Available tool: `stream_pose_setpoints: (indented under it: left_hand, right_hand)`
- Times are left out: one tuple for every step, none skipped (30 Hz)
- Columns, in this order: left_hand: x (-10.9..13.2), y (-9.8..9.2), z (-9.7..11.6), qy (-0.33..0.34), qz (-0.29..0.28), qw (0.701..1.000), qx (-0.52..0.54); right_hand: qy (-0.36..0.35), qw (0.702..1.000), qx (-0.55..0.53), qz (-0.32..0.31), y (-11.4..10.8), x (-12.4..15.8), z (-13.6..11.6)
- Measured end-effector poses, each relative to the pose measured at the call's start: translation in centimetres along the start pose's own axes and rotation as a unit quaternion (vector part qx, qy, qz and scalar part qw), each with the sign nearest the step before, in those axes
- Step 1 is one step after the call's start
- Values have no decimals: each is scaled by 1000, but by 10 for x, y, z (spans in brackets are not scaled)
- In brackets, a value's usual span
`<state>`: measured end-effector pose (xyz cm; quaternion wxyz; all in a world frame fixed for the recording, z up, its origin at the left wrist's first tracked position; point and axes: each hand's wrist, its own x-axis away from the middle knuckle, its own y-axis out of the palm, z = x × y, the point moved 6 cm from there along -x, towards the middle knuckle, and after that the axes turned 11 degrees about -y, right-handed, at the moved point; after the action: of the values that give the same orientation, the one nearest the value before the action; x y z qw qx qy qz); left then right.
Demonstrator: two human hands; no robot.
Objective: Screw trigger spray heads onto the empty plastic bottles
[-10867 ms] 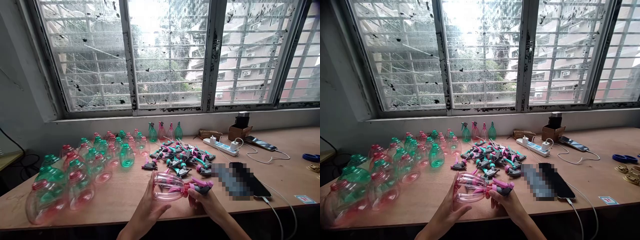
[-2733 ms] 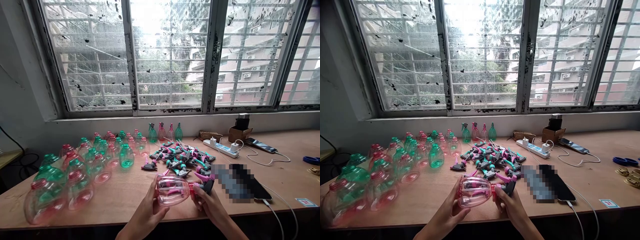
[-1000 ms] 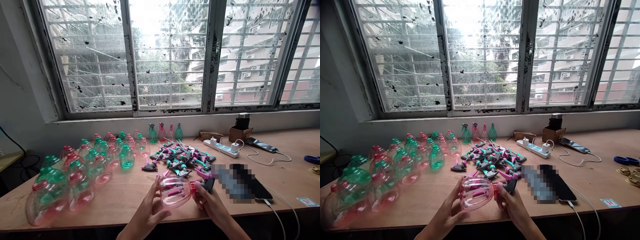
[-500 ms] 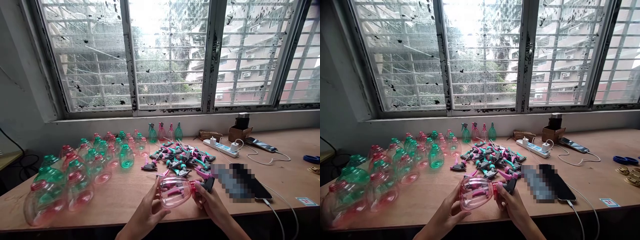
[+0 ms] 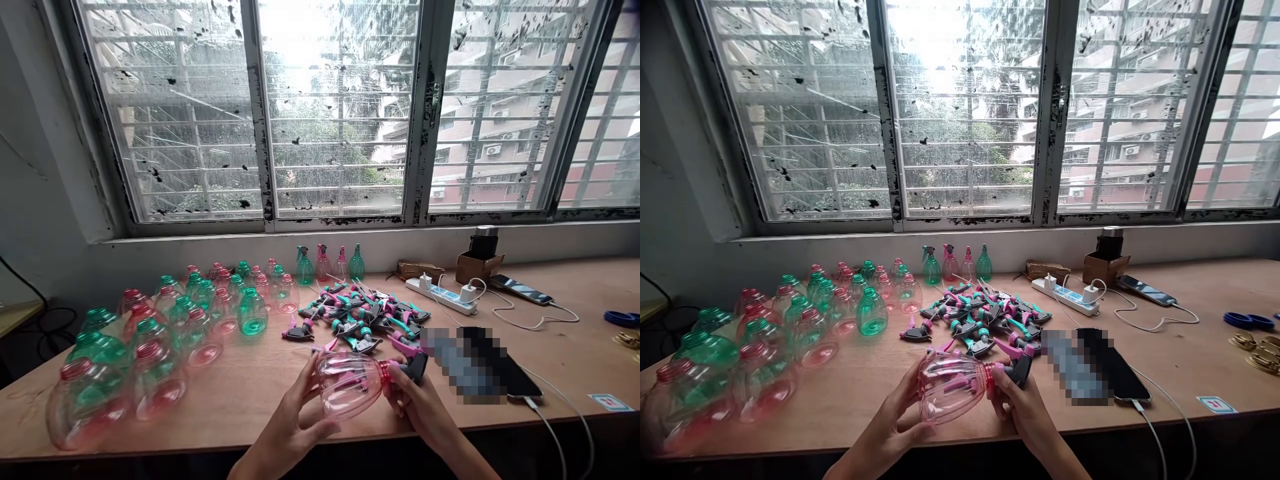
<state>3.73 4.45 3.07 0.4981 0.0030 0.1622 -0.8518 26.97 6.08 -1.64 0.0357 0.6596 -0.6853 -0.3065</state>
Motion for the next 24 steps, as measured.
stream_pose_setpoints:
  left_hand:
    - [-1, 0, 1, 9, 1, 1000, -8]
    - [-1, 0, 1, 15, 0, 1000, -16]
    - [-2, 0, 1, 18, 1, 1000, -25]
    - [-2, 0, -1, 19, 3, 999, -31]
    - [-2, -1, -3, 18, 3, 999, -35]
    - [-2, -1, -6, 15, 1, 999, -34]
    - [-2, -1, -8, 13, -2, 1000, -27]
    - [-2, -1, -11, 11, -7, 1000, -17]
    - [-1, -1, -13, 9, -13, 1000, -5]
    - [-1, 0, -14, 8, -20, 1000, 6]
    - [0, 1, -14, 7, -25, 1000, 11]
    - [0, 1, -14, 5, -28, 999, 13]
    - [0, 2, -13, 3, -31, 999, 15]
    - [1, 2, -12, 0, -30, 999, 21]
    - [1, 2, -10, -5, -26, 999, 31]
    - [1, 1, -9, -10, -21, 999, 43]
    - [1, 1, -8, -16, -16, 998, 52]
    - [1, 0, -7, -23, -14, 998, 54]
    - [1, 0, -7, -28, -13, 998, 50]
    - [1, 0, -6, -31, -13, 999, 42]
    - [0, 0, -6, -30, -13, 999, 33]
    - [0, 0, -5, -25, -10, 999, 25]
    - [0, -1, -5, -18, -4, 1000, 18]
    - [0, -2, -5, -10, 3, 1000, 9]
  right_hand:
    - [-2, 1000, -2, 2, 0, 0, 0]
    - [-2, 1000, -4, 5, -1, -1, 0]
    - [-2, 1000, -6, 7, -1, -1, 1]
    - [-1, 1000, -9, 8, -1, -1, 1]
    - [-1, 1000, -11, 8, -1, -1, 1]
    - [-2, 1000, -13, 7, -1, -1, 1]
    - [-3, 1000, -14, 6, -1, 0, 1]
    - [-3, 1000, -12, 3, -1, 0, 1]
    - [-3, 1000, -8, 1, -1, 1, 1]
    - [-3, 1000, -3, -2, -1, 1, 1]
    - [-3, 1000, 2, -5, -1, 1, 1]
    - [-5, 1000, 7, -7, -1, 1, 1]
    - [-8, 1000, 10, -9, -1, 1, 1]
    - [-11, 1000, 12, -11, -1, 1, 1]
    - [-12, 1000, 12, -12, -1, 1, 1]
    - [-12, 1000, 11, -14, -1, 1, 2]
    - [-11, 1000, 9, -13, -1, 1, 2]
    - [-10, 1000, 6, -11, -1, 1, 3]
    - [-8, 1000, 4, -9, -1, 1, 3]
    - [-8, 1000, 2, -7, -1, 1, 3]
    - [-9, 1000, 2, -5, -1, 1, 3]
    - [-11, 1000, 2, -4, -1, 0, 2]
    - [-12, 1000, 2, -3, -1, 0, 2]
    - [-12, 1000, 1, -1, -1, 0, 2]
